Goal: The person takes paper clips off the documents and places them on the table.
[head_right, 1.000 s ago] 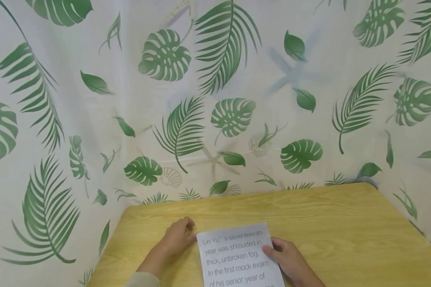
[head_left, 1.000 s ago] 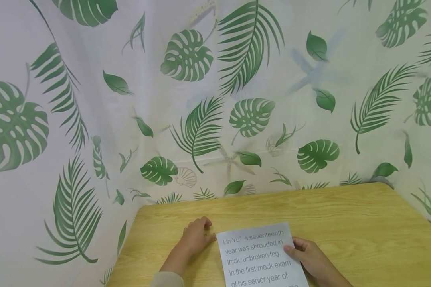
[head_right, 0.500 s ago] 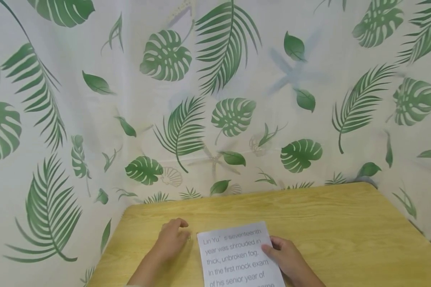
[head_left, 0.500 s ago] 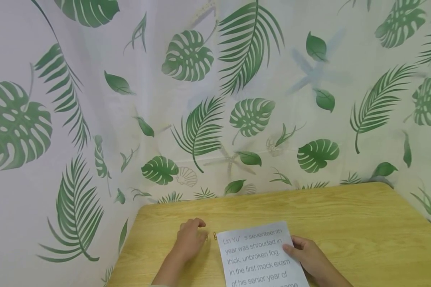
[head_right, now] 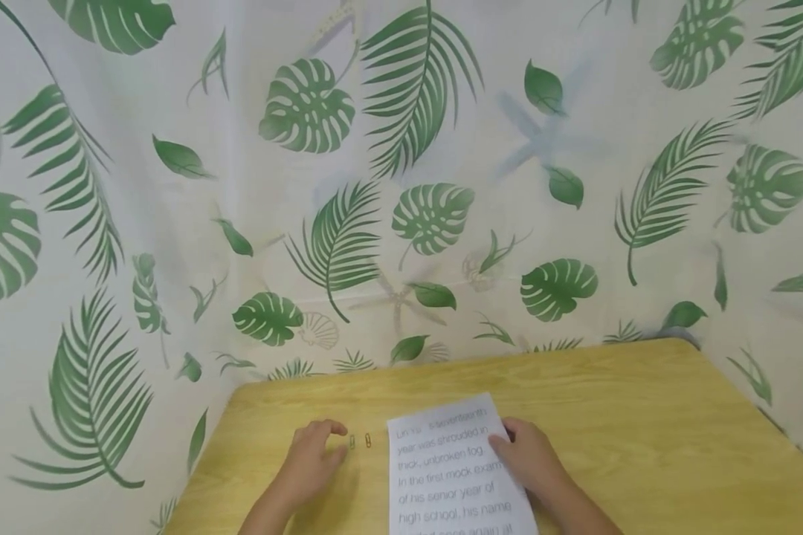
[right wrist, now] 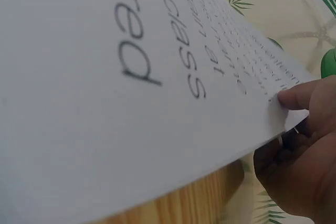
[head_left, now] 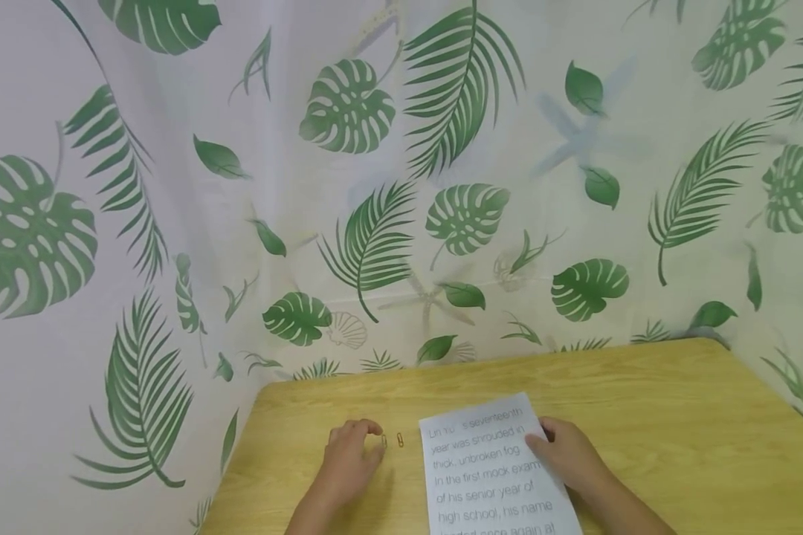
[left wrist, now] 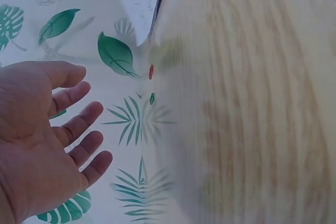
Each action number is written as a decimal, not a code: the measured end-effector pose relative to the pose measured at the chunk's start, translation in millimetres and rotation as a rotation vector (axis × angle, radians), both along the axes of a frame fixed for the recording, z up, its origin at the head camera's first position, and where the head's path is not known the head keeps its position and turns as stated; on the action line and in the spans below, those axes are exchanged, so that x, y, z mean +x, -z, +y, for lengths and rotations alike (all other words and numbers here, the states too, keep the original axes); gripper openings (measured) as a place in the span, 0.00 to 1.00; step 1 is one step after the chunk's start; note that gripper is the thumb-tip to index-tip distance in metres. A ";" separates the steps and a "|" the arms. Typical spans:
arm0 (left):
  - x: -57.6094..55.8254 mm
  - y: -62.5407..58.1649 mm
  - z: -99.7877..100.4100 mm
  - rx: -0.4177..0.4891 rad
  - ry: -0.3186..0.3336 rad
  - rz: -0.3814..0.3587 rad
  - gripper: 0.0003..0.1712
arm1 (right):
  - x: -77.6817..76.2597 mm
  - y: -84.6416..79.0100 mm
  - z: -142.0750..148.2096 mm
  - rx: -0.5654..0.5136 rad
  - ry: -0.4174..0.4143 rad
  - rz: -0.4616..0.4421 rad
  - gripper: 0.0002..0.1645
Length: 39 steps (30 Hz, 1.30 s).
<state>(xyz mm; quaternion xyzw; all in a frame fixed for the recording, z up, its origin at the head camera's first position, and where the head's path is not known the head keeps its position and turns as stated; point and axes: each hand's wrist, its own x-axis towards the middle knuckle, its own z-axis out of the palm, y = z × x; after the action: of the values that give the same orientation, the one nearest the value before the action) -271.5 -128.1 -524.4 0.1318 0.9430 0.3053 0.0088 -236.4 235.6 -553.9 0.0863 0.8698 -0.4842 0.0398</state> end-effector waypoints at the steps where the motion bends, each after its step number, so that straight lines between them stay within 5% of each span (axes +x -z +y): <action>1: 1.8 -0.6 -0.2 -0.004 0.000 0.001 0.16 | -1.0 -0.3 0.0 0.021 -0.001 0.004 0.25; 9: 15.4 -1.0 -0.9 0.002 0.020 -0.013 0.17 | -3.7 0.8 0.2 0.223 0.011 0.034 0.25; 20: 23.0 4.9 -6.7 -0.021 -0.026 0.000 0.16 | -15.3 8.9 0.2 0.341 -0.035 0.012 0.30; 27: 22.9 6.8 -6.9 -0.018 -0.028 -0.018 0.15 | -19.5 14.2 0.6 0.397 -0.026 0.057 0.44; 34: 22.9 8.2 -7.4 -0.010 -0.040 -0.024 0.14 | -18.3 12.2 1.1 0.453 -0.075 0.049 0.30; 39: 22.8 8.9 -4.4 -0.011 -0.048 -0.024 0.14 | -18.1 10.7 0.3 0.431 -0.082 0.024 0.30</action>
<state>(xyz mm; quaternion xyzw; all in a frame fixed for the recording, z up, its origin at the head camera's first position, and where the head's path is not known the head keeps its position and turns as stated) -248.6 -132.5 -533.3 0.1055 0.9474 0.3019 0.0137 -254.6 235.8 -564.5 0.0514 0.9564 -0.2858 0.0299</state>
